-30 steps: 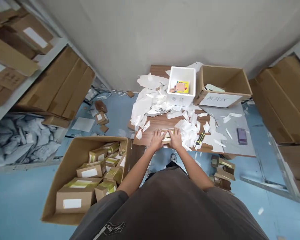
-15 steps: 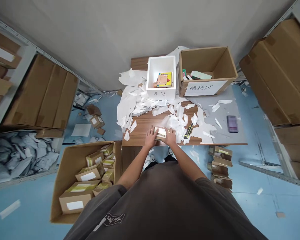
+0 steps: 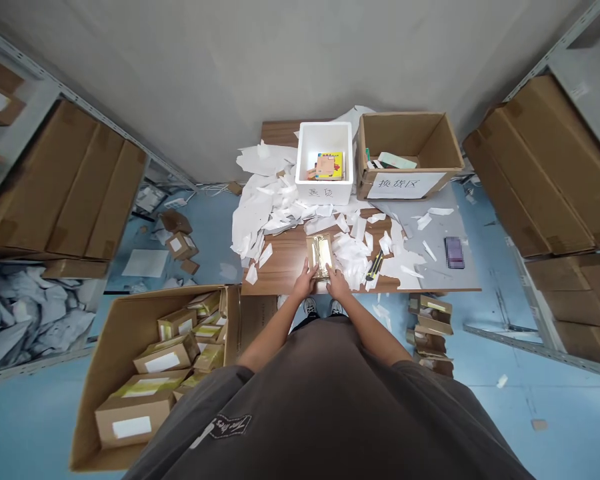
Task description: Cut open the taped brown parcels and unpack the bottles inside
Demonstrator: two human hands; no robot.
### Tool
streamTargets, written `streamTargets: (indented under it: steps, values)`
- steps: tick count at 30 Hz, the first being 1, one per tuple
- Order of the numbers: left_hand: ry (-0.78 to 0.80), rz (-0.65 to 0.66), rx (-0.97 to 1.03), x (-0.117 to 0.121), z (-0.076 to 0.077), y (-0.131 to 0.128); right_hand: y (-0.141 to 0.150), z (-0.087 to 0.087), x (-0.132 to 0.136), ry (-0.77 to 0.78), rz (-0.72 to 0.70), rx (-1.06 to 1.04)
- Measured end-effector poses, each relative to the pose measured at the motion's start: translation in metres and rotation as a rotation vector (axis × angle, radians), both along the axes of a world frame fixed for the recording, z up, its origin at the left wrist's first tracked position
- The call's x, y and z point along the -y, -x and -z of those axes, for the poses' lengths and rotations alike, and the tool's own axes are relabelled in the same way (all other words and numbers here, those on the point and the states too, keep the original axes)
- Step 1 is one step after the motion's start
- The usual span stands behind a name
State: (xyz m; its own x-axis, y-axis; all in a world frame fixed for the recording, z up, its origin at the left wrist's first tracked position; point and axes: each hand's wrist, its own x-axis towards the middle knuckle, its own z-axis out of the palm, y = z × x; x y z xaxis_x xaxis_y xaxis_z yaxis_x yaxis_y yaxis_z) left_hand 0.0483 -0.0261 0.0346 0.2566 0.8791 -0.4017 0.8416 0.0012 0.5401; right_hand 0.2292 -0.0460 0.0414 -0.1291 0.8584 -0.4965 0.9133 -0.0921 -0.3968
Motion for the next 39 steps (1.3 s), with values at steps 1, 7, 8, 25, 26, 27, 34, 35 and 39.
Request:
streamTargets:
  steps: [1,7,8,25,26,27,34,35,39]
  values:
    - [0.006,-0.006,0.021,-0.001,-0.002,0.001,0.001,0.0,0.0,-0.024,0.017,0.001]
    - [-0.076,-0.032,0.144,-0.032,-0.039,0.013,0.0,-0.026,-0.03,-0.173,0.103,-0.011]
    - [-0.094,-0.073,0.159,-0.04,-0.046,0.017,-0.002,-0.032,-0.038,-0.226,0.125,-0.024]
    - [-0.055,0.051,0.424,-0.059,-0.014,0.036,-0.019,-0.007,-0.034,-0.304,0.183,-0.415]
    - [-0.035,0.077,0.432,-0.053,-0.011,0.039,-0.018,-0.005,-0.024,-0.299,0.174,-0.427]
    - [-0.026,0.082,0.434,-0.049,-0.009,0.041,-0.017,-0.003,-0.017,-0.303,0.186,-0.428]
    - [-0.103,-0.047,0.45,-0.094,-0.02,0.026,-0.027,-0.016,-0.061,-0.425,0.359,-0.37]
    - [-0.097,-0.084,0.439,-0.101,-0.021,0.02,-0.03,-0.017,-0.074,-0.424,0.387,-0.338]
    - [0.053,-0.103,0.462,-0.11,-0.008,-0.005,-0.03,-0.002,-0.115,-0.296,0.448,-0.247]
